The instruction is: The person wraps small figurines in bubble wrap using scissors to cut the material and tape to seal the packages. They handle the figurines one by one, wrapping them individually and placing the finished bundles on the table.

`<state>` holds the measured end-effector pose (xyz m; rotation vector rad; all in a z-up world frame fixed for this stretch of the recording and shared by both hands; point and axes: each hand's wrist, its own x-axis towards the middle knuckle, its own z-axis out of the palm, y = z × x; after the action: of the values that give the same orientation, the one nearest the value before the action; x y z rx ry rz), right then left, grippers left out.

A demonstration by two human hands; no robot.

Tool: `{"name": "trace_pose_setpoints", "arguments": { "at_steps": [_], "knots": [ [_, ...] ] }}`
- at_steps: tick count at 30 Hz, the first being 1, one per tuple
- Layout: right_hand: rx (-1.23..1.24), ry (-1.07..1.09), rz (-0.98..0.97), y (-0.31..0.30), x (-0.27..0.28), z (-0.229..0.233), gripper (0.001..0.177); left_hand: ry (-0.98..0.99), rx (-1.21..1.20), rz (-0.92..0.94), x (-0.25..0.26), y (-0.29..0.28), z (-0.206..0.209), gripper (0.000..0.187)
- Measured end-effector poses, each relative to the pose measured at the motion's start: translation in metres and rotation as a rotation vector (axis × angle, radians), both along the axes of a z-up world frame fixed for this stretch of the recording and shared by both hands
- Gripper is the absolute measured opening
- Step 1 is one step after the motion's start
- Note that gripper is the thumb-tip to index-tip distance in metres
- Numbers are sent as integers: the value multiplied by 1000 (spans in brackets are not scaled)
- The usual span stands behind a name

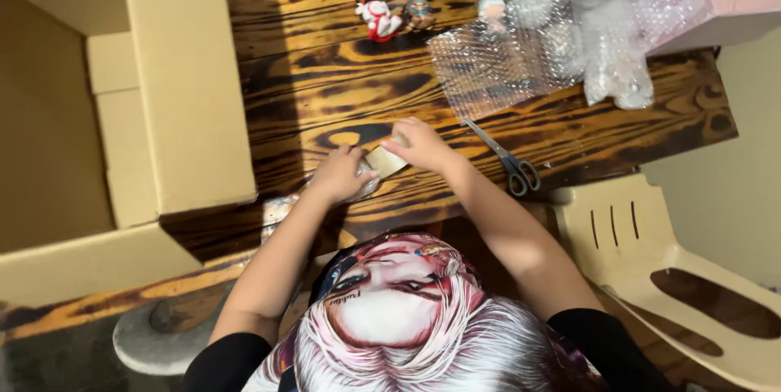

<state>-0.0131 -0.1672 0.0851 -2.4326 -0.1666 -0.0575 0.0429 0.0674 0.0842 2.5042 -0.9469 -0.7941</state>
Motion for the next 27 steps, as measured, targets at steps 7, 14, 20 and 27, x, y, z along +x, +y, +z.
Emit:
{"name": "trace_pose_setpoints", "arguments": {
  "at_steps": [7, 14, 20, 27],
  "knots": [
    [-89, 107, 64, -23, 5, 19, 58, 52, -380, -137, 14, -5, -27, 71],
    [-7, -108, 191, -31, -1, 66, 51, 887, -816, 100, -1, -36, -62, 60],
    [10, 28, 216, -59, -18, 80, 55, 953, -764, 186, -44, -40, 0, 100],
    [53, -73, 70, -68, -38, 43, 43, 832, -856, -73, -41, -54, 19, 47]
  ]
}}
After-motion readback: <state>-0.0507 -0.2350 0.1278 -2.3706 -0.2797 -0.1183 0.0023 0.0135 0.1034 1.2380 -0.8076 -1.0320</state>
